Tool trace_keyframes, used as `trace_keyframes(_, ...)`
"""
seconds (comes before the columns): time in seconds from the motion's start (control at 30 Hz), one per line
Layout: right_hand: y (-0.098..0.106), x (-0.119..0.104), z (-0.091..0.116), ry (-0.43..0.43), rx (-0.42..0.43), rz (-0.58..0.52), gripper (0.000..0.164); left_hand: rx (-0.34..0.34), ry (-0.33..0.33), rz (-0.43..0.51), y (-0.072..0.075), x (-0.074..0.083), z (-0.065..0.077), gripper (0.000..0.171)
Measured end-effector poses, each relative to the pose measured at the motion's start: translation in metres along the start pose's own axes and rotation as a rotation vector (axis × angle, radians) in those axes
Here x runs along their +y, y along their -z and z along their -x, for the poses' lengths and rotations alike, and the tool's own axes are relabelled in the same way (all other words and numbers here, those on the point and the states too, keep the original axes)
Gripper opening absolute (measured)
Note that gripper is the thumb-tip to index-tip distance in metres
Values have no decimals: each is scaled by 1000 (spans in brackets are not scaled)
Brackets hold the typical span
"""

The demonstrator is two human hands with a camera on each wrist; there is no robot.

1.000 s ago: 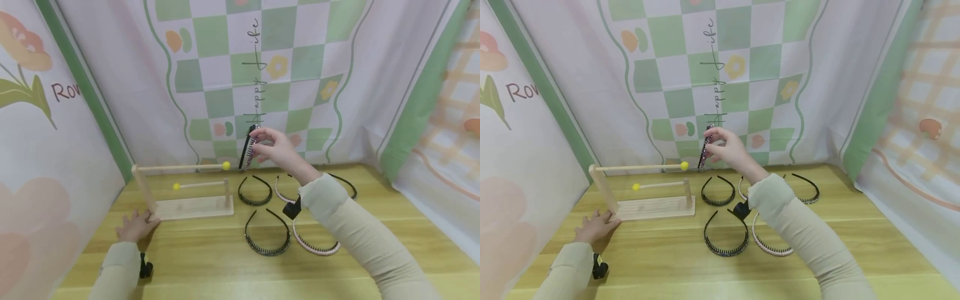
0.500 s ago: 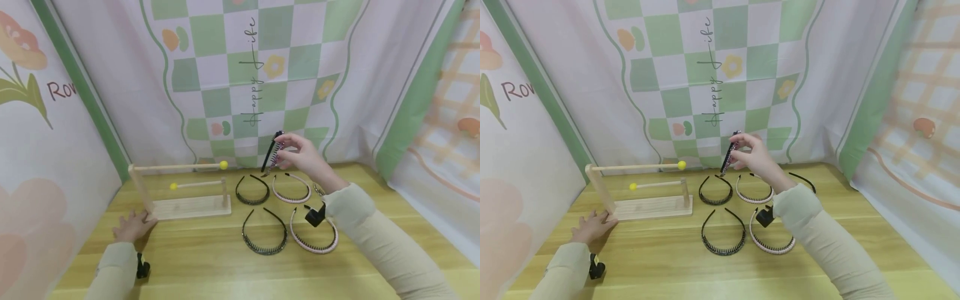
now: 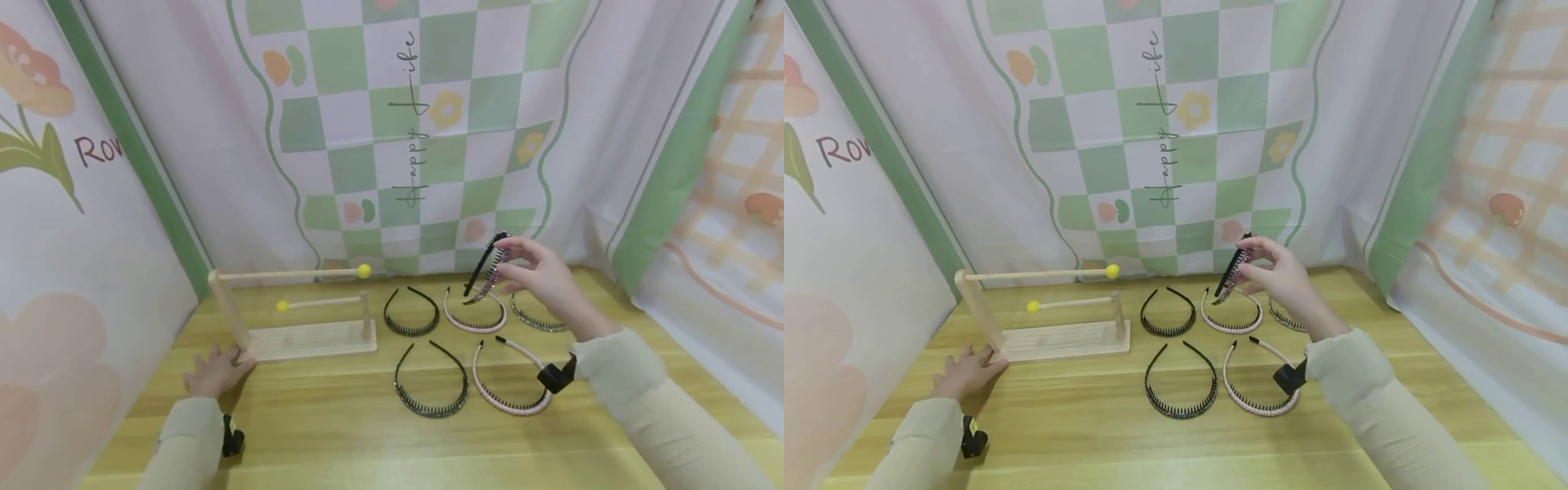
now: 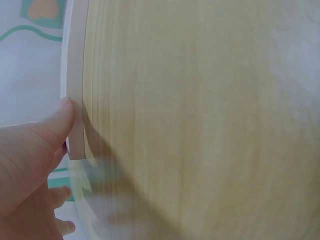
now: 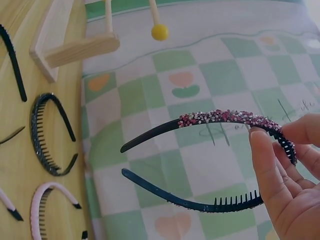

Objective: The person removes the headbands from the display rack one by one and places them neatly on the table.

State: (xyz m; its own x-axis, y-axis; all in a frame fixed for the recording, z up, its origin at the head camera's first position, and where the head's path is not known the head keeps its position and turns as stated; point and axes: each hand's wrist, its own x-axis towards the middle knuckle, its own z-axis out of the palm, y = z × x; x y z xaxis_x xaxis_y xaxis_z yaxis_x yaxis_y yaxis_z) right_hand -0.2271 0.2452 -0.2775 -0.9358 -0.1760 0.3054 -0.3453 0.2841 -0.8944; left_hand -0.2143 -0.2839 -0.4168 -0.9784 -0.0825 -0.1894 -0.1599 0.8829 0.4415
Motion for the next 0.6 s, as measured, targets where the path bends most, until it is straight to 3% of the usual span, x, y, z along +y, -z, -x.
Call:
trace_keyframes(0.27,22,15,19,1,30,21,33,-2,-3,4,0,0,1,78)
trace_keyframes(0.6,46,42,41,-23,83,79,33,-1,-4,-14,1,2,2,76)
